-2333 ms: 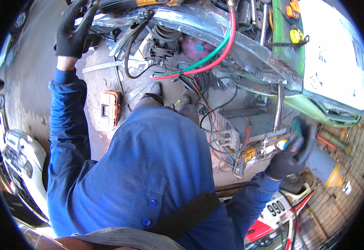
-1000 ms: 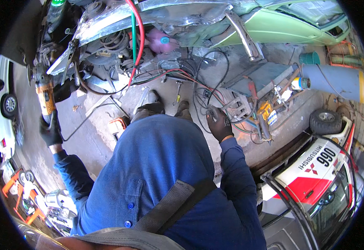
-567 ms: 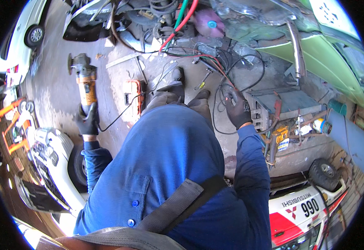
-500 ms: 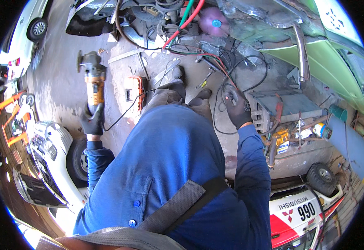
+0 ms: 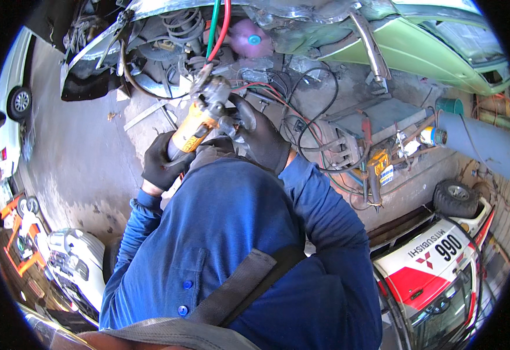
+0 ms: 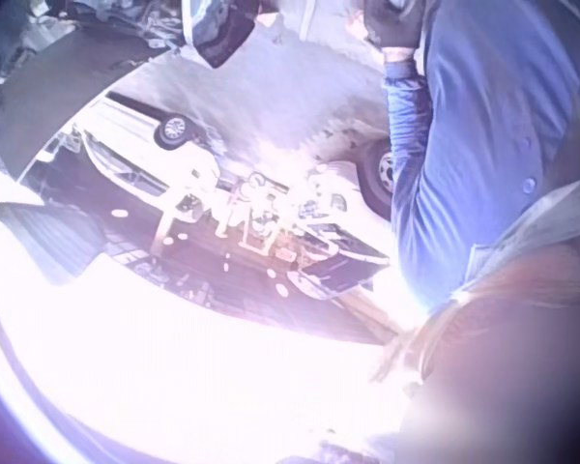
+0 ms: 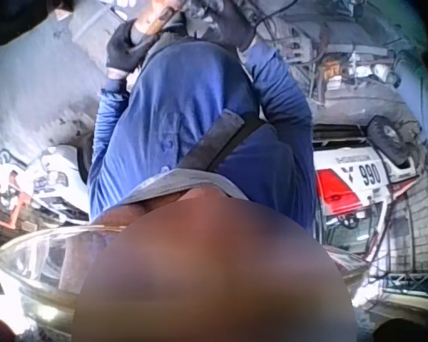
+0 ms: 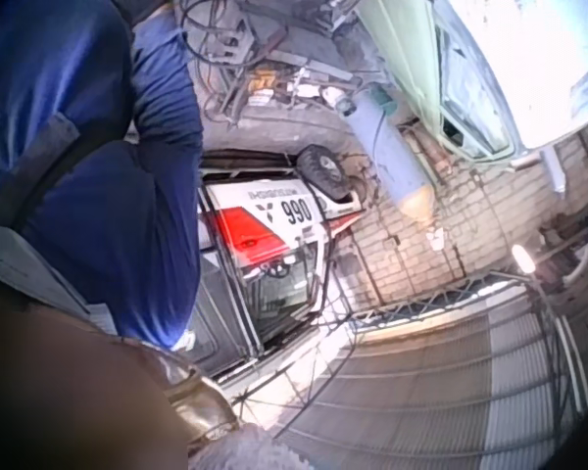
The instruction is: The person works under the hood of a green car, welding a metal frame section and then grinding the welds with an angle grinder. They briefly pour liquid from a plastic bottle onto the area before continuing to grind.
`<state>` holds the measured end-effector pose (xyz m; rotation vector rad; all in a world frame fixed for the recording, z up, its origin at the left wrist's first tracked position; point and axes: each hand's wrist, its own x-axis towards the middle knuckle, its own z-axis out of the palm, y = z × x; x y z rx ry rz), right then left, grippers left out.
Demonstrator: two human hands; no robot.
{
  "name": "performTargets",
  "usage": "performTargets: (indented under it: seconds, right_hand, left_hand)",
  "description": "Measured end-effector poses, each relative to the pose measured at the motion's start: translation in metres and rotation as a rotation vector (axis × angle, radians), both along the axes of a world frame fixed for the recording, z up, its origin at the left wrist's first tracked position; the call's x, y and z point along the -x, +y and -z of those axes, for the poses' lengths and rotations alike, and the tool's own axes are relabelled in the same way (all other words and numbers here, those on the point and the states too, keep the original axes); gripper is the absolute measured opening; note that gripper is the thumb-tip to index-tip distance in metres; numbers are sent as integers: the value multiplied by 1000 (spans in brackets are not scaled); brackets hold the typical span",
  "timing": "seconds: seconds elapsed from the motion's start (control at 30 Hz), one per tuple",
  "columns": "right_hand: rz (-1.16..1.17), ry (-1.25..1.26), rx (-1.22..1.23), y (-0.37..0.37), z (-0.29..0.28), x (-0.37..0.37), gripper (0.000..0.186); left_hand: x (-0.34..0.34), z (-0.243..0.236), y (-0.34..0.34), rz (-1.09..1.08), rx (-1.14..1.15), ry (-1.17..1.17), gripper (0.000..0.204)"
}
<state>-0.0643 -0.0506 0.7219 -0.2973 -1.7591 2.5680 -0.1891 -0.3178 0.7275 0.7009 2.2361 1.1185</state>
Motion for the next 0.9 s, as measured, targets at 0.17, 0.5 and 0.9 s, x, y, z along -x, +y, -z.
performTargets:
  seconds: [0.17, 0.5, 0.9]
  right_hand:
    - [210, -76, 40, -11, -17, 0, 75]
    - [456, -138, 111, -22, -3, -29, 67]
    - [478, -62, -3, -22, -31, -24, 58]
  left_hand:
    - [31, -13, 38, 269, -132, 6, 64]
    - [55, -29, 70, 569, -50, -259, 58]
    - [44, -51, 81, 569, -88, -115, 70]
